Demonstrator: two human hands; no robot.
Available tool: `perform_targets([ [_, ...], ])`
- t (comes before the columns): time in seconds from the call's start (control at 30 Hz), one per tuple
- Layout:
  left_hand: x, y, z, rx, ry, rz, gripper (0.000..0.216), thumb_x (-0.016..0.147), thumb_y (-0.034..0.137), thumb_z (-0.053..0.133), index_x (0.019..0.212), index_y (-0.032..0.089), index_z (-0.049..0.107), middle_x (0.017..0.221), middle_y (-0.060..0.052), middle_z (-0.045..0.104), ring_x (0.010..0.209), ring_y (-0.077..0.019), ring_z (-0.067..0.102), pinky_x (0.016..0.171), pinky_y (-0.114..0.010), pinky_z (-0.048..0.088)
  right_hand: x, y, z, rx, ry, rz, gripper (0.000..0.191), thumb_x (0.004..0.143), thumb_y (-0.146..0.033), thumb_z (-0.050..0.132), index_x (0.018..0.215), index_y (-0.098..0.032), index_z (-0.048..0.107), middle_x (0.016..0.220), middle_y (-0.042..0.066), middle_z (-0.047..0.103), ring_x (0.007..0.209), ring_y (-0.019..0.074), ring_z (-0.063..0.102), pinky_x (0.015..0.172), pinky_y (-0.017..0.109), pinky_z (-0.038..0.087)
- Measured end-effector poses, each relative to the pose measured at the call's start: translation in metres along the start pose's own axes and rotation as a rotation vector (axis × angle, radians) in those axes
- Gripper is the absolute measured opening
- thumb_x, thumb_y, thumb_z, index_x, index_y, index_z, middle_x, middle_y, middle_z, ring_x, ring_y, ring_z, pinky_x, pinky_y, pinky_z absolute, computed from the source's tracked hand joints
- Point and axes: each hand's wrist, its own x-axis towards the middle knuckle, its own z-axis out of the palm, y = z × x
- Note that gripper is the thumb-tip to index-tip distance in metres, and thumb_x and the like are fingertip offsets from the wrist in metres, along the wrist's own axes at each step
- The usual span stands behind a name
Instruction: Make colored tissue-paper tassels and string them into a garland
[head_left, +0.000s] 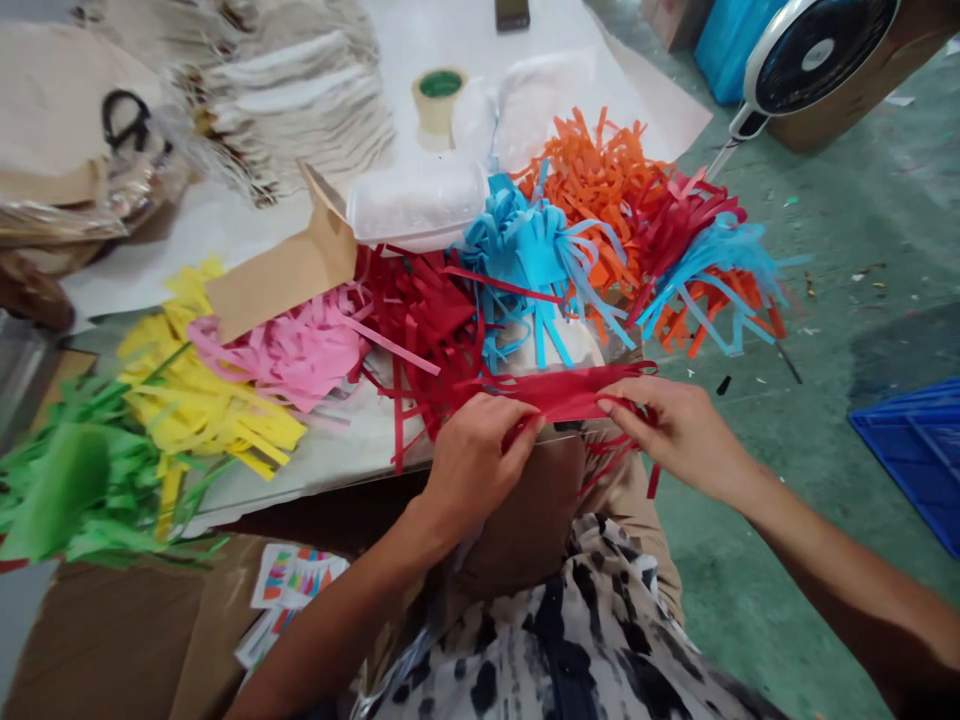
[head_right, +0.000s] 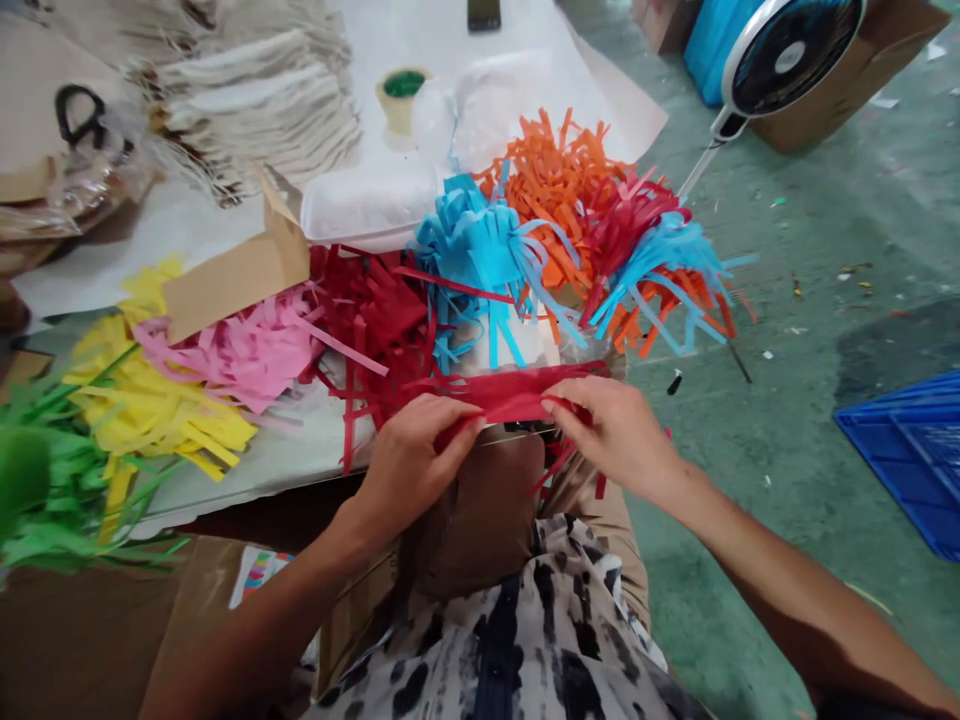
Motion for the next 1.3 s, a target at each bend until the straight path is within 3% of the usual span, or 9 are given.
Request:
perform_targets([
  [0.17,0.013,-0.003,0.006,0.154,0.028,-0.100,0.016,0.100,0.026,0.064,0.086,0.019,0.070,0.085,-0.004,0.076,0.082,-0.0213,0.069,0.071,-0.032,0.044,0.019,0.001,0.003,-0.105,-0.044,0.217,0.035,0.101,-0.047,0.059,0.077,-0.023,0.059,0.060,-0.002,0.057,0.055,0.0161,0.050,0.058,0.030,0.031],
  [0.47,0.019,-0.006,0.015,0.284,0.089,-0.071,0.015,0.097,0.026,0.068,0.084,0.019,0.063,0.079,-0.003,0.070,0.076,-0.0200,0.065,0.066,-0.032,0.038,0.023,-0.003,0.010,-0.247,-0.026,0.275,0.033,0.100,-0.052,0.058,0.084,-0.024,0.062,0.066,0.002,0.066,0.059,0.0204,0.058,0.058,0.032,0.027],
  [0.73,0.018,-0.005,0.018,0.370,0.107,-0.042,0.007,0.098,0.024,0.067,0.095,0.018,0.067,0.087,-0.005,0.072,0.081,-0.0219,0.067,0.070,-0.034,0.046,0.028,-0.006,0.010,-0.295,-0.055,0.317,0.035,0.100,-0.053,0.057,0.083,-0.023,0.060,0.071,0.004,0.069,0.064,0.0216,0.062,0.059,0.031,0.026],
  [0.87,0.020,-0.001,0.018,0.488,0.235,0.177,0.035,0.099,0.018,0.066,0.134,0.019,0.065,0.123,-0.011,0.074,0.113,-0.0277,0.067,0.091,-0.039,0.051,0.027,-0.011,0.013,-0.362,-0.075,0.326,0.034,0.100,-0.053,0.057,0.084,-0.023,0.061,0.072,0.004,0.071,0.064,0.0228,0.063,0.058,0.032,0.024],
  [0.93,0.024,-0.002,0.018,0.512,0.211,0.407,0.033,0.101,0.016,0.064,0.133,0.025,0.067,0.130,-0.007,0.074,0.122,-0.0265,0.065,0.104,-0.043,0.047,0.026,-0.010,0.011,-0.406,-0.066,0.325,0.031,0.099,-0.052,0.059,0.089,-0.023,0.064,0.075,0.005,0.073,0.065,0.0235,0.064,0.058,0.032,0.024],
  [1.03,0.030,-0.004,0.018,0.500,0.113,0.607,0.023,0.104,0.016,0.061,0.123,0.022,0.072,0.116,-0.001,0.079,0.111,-0.0192,0.069,0.111,-0.042,0.044,0.024,0.000,-0.001,-0.432,-0.005,0.336,0.024,0.097,-0.048,0.065,0.101,-0.025,0.069,0.082,0.005,0.076,0.070,0.0246,0.067,0.057,0.031,0.027],
  [1.17,0.030,-0.007,0.017,0.519,0.044,0.621,0.026,0.105,0.016,0.059,0.128,0.021,0.071,0.117,-0.003,0.079,0.107,-0.0185,0.070,0.112,-0.045,0.046,0.012,0.017,-0.028,-0.543,0.210,0.312,0.018,0.097,-0.035,0.066,0.108,-0.022,0.073,0.099,0.010,0.080,0.085,0.0279,0.073,0.060,0.034,0.037],
  [1.23,0.027,-0.006,0.016,0.524,0.012,0.624,0.030,0.105,0.017,0.060,0.132,0.022,0.070,0.122,-0.005,0.078,0.110,-0.0207,0.070,0.111,-0.048,0.047,0.001,0.013,-0.033,-0.613,0.387,0.237,0.020,0.098,-0.024,0.061,0.112,-0.019,0.074,0.109,0.013,0.079,0.095,0.0298,0.074,0.068,0.036,0.046],
  [1.3,0.024,-0.004,0.016,0.528,-0.010,0.615,0.032,0.105,0.018,0.060,0.135,0.023,0.069,0.125,-0.006,0.077,0.113,-0.0230,0.069,0.112,-0.051,0.048,-0.013,0.000,-0.028,-0.568,0.458,0.060,0.027,0.096,-0.014,0.058,0.117,-0.017,0.074,0.115,0.013,0.079,0.104,0.0296,0.074,0.082,0.039,0.052],
])
